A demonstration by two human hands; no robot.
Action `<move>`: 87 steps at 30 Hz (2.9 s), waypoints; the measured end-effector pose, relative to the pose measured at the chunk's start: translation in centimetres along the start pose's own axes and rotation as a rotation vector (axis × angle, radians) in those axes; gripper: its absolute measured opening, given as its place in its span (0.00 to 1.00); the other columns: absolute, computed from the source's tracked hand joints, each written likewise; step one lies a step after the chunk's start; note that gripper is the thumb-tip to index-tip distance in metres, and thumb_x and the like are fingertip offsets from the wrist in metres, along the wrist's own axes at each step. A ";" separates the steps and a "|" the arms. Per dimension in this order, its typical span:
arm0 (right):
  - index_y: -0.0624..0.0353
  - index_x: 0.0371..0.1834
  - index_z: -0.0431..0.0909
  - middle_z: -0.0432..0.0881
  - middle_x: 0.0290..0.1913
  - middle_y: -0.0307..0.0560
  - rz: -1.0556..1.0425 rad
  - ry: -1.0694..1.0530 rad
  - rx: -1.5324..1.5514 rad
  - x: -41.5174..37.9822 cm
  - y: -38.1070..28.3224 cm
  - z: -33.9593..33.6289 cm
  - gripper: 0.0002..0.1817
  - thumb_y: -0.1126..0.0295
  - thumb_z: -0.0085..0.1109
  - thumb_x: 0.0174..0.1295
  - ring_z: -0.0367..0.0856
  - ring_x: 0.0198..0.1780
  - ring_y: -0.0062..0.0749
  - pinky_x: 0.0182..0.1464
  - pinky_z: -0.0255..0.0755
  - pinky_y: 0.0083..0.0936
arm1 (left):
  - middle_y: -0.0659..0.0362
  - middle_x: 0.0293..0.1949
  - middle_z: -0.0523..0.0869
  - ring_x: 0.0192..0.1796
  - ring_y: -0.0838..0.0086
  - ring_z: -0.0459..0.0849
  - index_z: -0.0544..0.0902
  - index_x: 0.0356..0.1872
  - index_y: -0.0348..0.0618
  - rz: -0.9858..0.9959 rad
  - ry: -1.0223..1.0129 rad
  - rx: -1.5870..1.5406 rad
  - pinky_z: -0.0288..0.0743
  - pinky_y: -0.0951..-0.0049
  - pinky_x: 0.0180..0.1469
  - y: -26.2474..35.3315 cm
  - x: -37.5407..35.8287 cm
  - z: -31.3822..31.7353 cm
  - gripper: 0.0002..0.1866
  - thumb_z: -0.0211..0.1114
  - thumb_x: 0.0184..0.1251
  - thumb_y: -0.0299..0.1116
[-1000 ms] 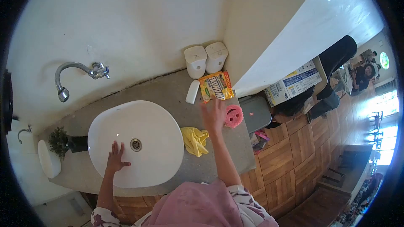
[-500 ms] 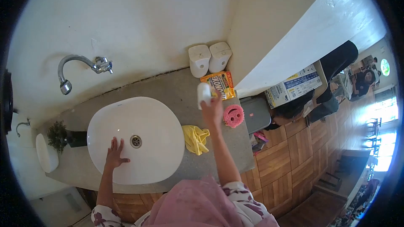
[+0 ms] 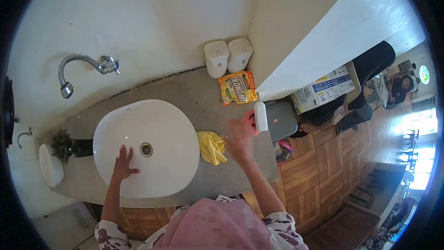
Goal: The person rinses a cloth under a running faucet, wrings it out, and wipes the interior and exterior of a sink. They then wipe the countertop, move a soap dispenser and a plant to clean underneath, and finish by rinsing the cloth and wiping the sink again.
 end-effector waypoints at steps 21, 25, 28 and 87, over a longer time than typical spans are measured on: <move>0.40 0.58 0.76 0.75 0.57 0.44 -0.409 -0.095 0.048 17.4 -4.7 16.4 0.33 0.80 0.63 0.45 0.72 0.58 0.43 0.62 0.65 0.41 | 0.51 0.75 0.32 0.77 0.57 0.34 0.41 0.74 0.66 -0.025 -0.043 0.005 0.45 0.44 0.71 -0.2 0.1 0.0 0.63 0.75 0.39 0.56; 0.43 0.54 0.79 0.76 0.55 0.45 -0.410 -0.132 0.063 11.6 -3.9 15.2 0.30 0.81 0.62 0.44 0.73 0.57 0.42 0.62 0.65 0.41 | 0.51 0.75 0.32 0.77 0.57 0.34 0.41 0.74 0.66 -0.031 -0.066 -0.003 0.45 0.44 0.71 -0.1 0.1 0.0 0.63 0.75 0.39 0.56; 0.40 0.53 0.80 0.77 0.55 0.42 -0.353 -0.145 0.153 7.5 -3.5 13.4 0.30 0.81 0.62 0.44 0.73 0.57 0.41 0.62 0.65 0.41 | 0.51 0.75 0.32 0.77 0.56 0.35 0.40 0.74 0.66 0.008 -0.033 -0.016 0.46 0.42 0.70 -0.1 0.2 0.0 0.63 0.76 0.39 0.55; 0.62 0.56 0.72 0.70 0.60 0.63 0.163 0.259 -0.334 -23.5 -22.3 19.1 0.24 0.75 0.52 0.52 0.71 0.50 0.44 0.49 0.65 0.39 | 0.29 0.70 0.40 0.75 0.45 0.40 0.46 0.74 0.48 0.198 0.118 0.117 0.54 0.55 0.70 -0.4 3.7 0.8 0.67 0.74 0.33 0.66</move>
Point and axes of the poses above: each hand's wrist, its own x-axis towards the middle knuckle, its own z-axis out of the palm, y = z × x, the point moved 9 cm from there along x, towards the middle knuckle
